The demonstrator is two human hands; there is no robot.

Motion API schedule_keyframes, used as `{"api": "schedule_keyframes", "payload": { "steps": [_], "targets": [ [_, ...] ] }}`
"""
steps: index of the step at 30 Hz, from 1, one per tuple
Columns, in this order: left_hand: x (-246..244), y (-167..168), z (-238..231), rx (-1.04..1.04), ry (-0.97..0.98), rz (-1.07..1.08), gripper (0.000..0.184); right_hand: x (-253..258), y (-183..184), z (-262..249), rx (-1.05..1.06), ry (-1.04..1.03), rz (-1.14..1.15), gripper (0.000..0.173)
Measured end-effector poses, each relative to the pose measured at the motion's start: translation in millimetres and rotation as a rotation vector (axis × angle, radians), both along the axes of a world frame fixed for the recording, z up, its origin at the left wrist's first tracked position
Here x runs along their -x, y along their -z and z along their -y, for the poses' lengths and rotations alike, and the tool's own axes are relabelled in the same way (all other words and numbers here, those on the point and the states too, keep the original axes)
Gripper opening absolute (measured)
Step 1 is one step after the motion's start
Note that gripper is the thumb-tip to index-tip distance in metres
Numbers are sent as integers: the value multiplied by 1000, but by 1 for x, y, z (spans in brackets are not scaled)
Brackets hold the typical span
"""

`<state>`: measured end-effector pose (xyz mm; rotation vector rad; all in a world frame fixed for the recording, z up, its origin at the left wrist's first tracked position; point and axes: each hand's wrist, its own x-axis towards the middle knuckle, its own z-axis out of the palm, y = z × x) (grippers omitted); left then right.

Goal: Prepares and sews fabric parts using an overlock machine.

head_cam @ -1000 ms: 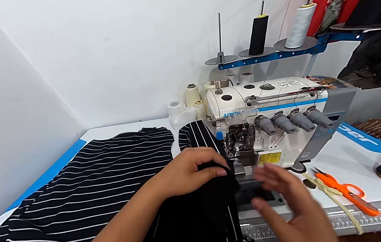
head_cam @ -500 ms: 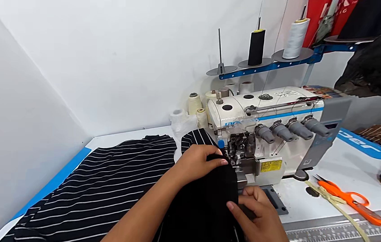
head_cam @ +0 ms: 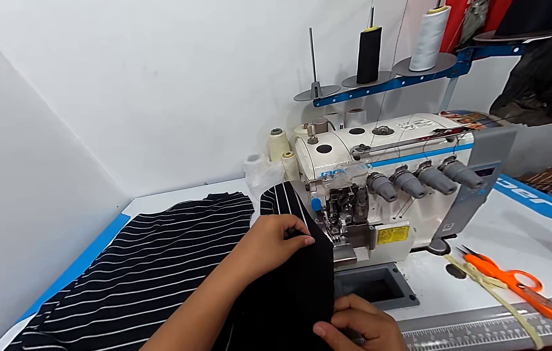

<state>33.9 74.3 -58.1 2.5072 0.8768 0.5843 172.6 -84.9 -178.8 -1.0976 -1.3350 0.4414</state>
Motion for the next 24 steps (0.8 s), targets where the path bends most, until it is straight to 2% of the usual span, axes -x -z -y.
{"api": "schedule_keyframes", "payload": {
  "steps": [4,10,18,20,22,23,24],
  "targets": [
    [-2,1,-4,18,-44,22,11,-1,-4,-1,18,14,-36,28],
    [-6,10,-7,-77,-51,82,11,-1,-4,-3,26,13,-105,26],
    [-5,30,-10,-438,91,113,9,2,-7,-2,123,14,-245,17],
    [-5,33,-7,-578,142,85,21,3,-9,-3,167,-17,-305,26],
    [-7,34,6,-714,111,41,27,1,-12,-4,248,-111,-395,50],
    [-8,35,16,-745,84,19,26,0,-13,-3,280,-162,-435,54],
    [-10,38,27,-747,53,-3,26,-2,-14,-2,295,-205,-452,45]
  ]
}}
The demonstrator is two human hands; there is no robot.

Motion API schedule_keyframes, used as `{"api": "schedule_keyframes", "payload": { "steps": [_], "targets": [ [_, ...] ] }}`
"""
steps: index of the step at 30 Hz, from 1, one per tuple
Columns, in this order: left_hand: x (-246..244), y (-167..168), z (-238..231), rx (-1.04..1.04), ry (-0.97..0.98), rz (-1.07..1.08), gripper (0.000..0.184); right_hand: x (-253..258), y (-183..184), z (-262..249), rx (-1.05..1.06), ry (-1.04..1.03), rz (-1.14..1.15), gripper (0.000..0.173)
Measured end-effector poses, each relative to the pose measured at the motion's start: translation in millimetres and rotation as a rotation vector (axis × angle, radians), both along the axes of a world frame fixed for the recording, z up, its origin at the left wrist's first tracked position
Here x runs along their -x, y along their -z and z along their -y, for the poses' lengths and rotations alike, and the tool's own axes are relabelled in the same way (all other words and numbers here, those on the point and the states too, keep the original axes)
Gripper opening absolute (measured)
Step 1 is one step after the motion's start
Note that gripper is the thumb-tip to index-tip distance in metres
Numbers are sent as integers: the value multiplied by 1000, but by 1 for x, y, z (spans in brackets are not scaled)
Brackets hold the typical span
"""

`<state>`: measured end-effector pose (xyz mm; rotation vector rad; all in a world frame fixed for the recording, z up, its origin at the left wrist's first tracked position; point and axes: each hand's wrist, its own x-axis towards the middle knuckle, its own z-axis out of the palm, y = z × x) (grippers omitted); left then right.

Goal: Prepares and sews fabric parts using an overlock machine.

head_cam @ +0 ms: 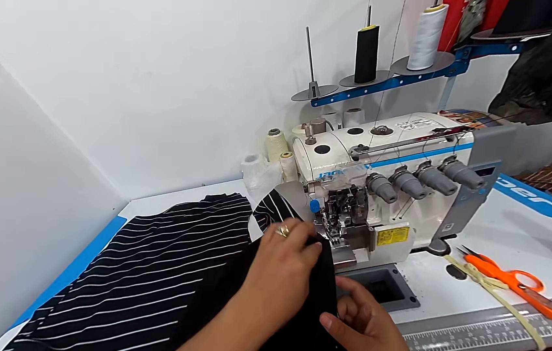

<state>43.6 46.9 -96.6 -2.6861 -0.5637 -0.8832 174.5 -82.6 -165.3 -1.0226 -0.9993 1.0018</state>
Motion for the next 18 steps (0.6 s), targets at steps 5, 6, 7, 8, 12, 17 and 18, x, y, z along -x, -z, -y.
{"api": "schedule_keyframes", "payload": {
  "steps": [5,6,7,8,12,17,18],
  "targets": [
    [-9,18,35,130,-74,22,39,-13,7,10,-109,9,141,14],
    [-12,20,38,137,-63,37,40,-17,9,12,-126,22,146,15],
    [-17,20,41,150,-56,51,39,-20,11,14,-136,33,143,16],
    [-21,20,44,165,-55,65,39,-23,13,15,-144,42,135,16],
    [-33,21,48,182,-119,88,39,-32,11,14,-139,60,131,16],
    [-36,22,46,164,-154,91,41,-36,10,10,-132,65,151,15],
    [-35,21,45,175,-143,94,42,-36,11,10,-138,64,149,14]
  ]
}}
